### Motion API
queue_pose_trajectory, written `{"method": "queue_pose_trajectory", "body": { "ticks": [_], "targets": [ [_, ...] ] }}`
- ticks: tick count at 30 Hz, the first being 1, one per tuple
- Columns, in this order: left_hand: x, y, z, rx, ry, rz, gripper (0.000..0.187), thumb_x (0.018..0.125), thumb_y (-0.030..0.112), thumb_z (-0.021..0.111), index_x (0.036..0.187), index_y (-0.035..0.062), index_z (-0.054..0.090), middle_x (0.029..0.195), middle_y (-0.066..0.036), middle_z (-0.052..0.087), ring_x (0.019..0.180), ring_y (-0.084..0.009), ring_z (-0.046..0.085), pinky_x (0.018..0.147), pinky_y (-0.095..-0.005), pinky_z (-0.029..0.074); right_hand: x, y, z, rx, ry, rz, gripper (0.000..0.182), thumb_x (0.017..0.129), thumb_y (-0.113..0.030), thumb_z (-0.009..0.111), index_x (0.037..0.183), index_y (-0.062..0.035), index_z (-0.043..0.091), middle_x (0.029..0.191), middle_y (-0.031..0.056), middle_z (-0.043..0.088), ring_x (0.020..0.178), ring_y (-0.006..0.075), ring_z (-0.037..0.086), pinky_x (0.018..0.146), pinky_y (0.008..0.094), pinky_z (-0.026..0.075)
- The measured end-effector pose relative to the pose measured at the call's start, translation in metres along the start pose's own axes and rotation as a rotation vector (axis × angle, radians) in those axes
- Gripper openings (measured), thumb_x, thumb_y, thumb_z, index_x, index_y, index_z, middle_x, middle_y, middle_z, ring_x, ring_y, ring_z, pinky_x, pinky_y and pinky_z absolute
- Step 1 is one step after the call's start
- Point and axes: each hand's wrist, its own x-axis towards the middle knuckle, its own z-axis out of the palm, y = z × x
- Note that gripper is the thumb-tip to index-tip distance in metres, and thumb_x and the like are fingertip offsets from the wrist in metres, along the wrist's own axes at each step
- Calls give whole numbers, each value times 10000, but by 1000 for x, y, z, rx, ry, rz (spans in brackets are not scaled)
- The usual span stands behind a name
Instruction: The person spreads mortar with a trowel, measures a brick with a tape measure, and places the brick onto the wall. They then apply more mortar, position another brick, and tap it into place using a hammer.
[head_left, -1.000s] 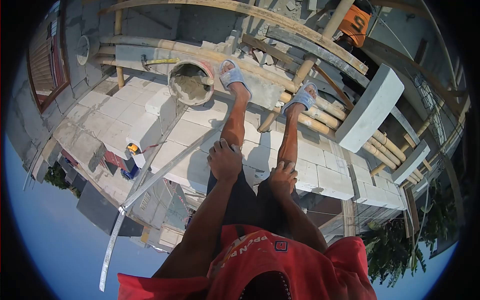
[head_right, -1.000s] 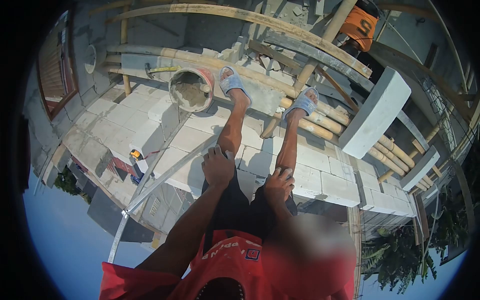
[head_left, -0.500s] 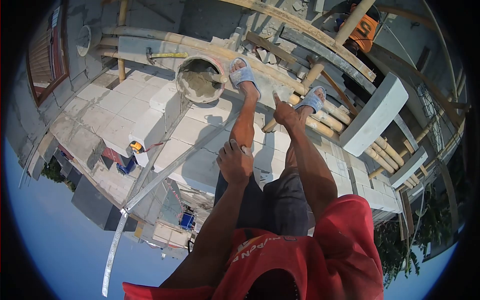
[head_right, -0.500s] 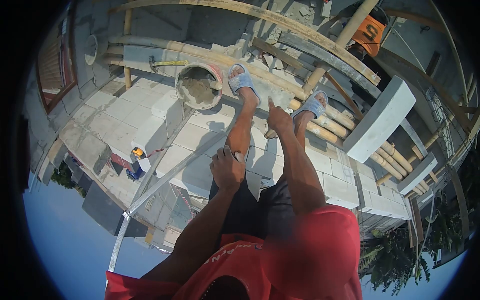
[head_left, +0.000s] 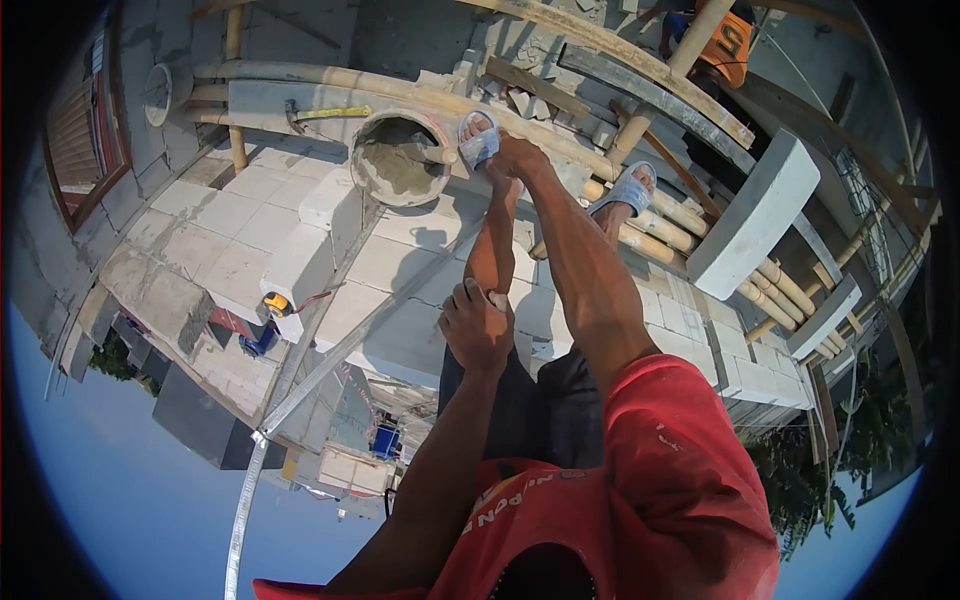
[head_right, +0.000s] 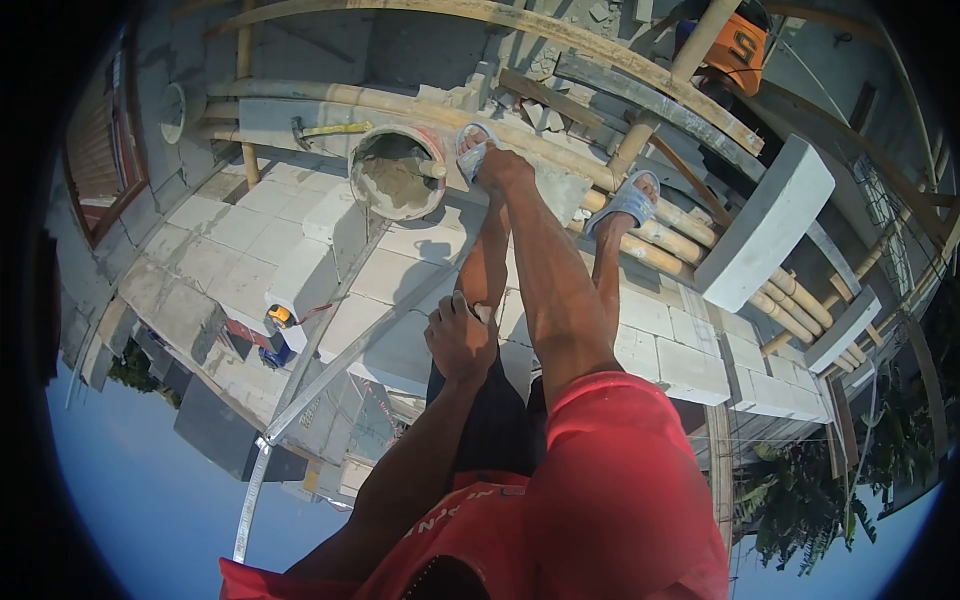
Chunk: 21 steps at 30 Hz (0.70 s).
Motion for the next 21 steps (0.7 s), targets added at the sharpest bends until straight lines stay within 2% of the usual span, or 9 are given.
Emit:
{"method": "queue_pose_trajectory", "body": {
  "ticks": [5,8,14,16,19,21],
  "targets": [
    [0,-1,6,8,43,-19,427,865,352,622,1159,47,571,1054,-91,577,1021,-277,610,886,-420,498,-9,6,11,53,-8,38,724,904,-254,564,1574,-125,323,1377,197,611,1248,350,618,1016,458,513],
    [0,-1,7,36,62,-22,386,870,335,614,1132,52,583,1026,-88,589,992,-273,622,868,-421,508,-9,13,19,55,-12,20,830,880,-293,575,1596,-63,224,1244,275,662,1134,401,667,961,467,523],
    [0,2,6,69,88,-25,335,863,323,632,1073,63,598,1019,-84,603,966,-267,636,847,-422,522,-22,7,23,121,18,44,810,899,-240,522,1610,-68,175,1206,301,667,1115,410,672,933,474,532],
    [1,4,5,75,85,-31,335,860,321,643,1068,62,603,1018,-84,607,968,-267,638,849,-425,524,-23,7,25,131,22,51,821,904,-261,527,1605,-38,161,1193,302,672,1107,409,677,921,471,539],
    [4,6,6,54,-1,-76,385,892,339,622,1139,45,639,1072,-119,641,993,-318,652,873,-467,531,-23,8,27,132,72,67,842,905,-283,537,1594,7,150,1186,298,676,1097,403,683,911,469,544],
    [3,5,8,61,32,-68,373,891,334,623,1129,47,643,1074,-116,643,982,-316,656,861,-469,536,-21,9,29,137,77,77,855,900,-289,547,1588,27,149,1191,296,675,1096,399,685,914,467,544]
  ]
}}
